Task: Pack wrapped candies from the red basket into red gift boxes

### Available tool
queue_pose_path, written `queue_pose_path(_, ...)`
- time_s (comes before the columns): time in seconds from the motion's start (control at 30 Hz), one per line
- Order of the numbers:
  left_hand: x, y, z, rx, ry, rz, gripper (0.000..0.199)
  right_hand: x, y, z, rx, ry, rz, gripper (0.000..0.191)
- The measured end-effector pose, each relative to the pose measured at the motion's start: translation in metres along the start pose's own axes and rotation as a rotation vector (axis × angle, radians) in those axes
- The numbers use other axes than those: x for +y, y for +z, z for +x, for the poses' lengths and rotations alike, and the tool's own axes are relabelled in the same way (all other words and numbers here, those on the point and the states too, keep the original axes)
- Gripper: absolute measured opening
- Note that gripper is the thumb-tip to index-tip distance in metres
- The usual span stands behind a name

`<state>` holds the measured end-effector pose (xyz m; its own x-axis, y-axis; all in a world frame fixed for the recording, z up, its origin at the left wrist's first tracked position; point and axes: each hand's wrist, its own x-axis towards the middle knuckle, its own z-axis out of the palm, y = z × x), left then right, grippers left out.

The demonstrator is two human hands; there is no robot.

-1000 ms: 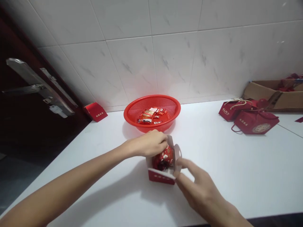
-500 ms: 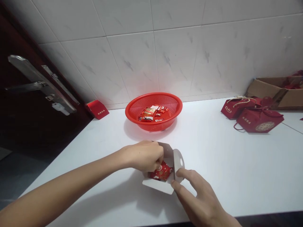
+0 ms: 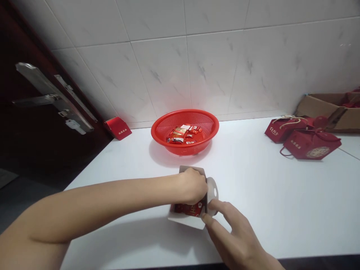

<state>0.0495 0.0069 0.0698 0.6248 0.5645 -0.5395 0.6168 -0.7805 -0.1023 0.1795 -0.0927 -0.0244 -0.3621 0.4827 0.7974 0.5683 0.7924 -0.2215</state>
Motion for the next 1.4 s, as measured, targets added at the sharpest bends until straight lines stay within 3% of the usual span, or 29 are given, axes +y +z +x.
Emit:
queue_pose_path(0.1,0.005,0.0,0.005,-0.142,0.003,0.108,0.008,0.0,0.002,0.0,0.029,0.003,-0.009,0.026)
queue_pose_path(0.2,0.006,0.0,0.003,-0.137,0.007,0.118,0.01,0.0,0.003,0.001,0.052,-0.003,-0.017,0.027)
queue_pose_path(0.27,0.002,0.0,0.0,-0.095,0.016,0.125,0.011,0.0,0.003,0.001,0.043,0.002,-0.025,0.028)
queue_pose_path(0.43,-0.015,0.006,-0.003,0.157,0.011,0.009,0.012,0.001,0.002,0.0,0.037,0.017,-0.056,0.024)
queue_pose_path(0.57,-0.024,0.007,-0.005,0.185,-0.006,-0.007,0.013,0.002,0.003,0.0,0.053,0.018,-0.082,0.023)
queue_pose_path(0.7,-0.026,0.003,-0.014,0.149,0.026,-0.018,0.022,0.002,0.005,0.0,0.06,0.019,-0.095,0.023)
queue_pose_path(1.03,-0.006,-0.007,-0.018,-0.12,0.008,0.108,0.014,0.0,0.006,0.002,0.044,0.029,-0.102,0.026)
queue_pose_path(1.17,-0.017,-0.012,-0.02,0.025,0.078,0.049,0.026,0.008,0.002,0.002,0.026,0.076,-0.131,0.027)
queue_pose_path(1.3,-0.039,-0.015,-0.028,0.257,0.166,-0.093,0.025,0.027,-0.007,0.003,0.035,0.145,-0.117,0.024)
queue_pose_path(1.4,-0.054,-0.007,-0.031,0.477,0.222,-0.255,0.031,0.043,-0.011,0.005,0.03,0.165,-0.114,0.021)
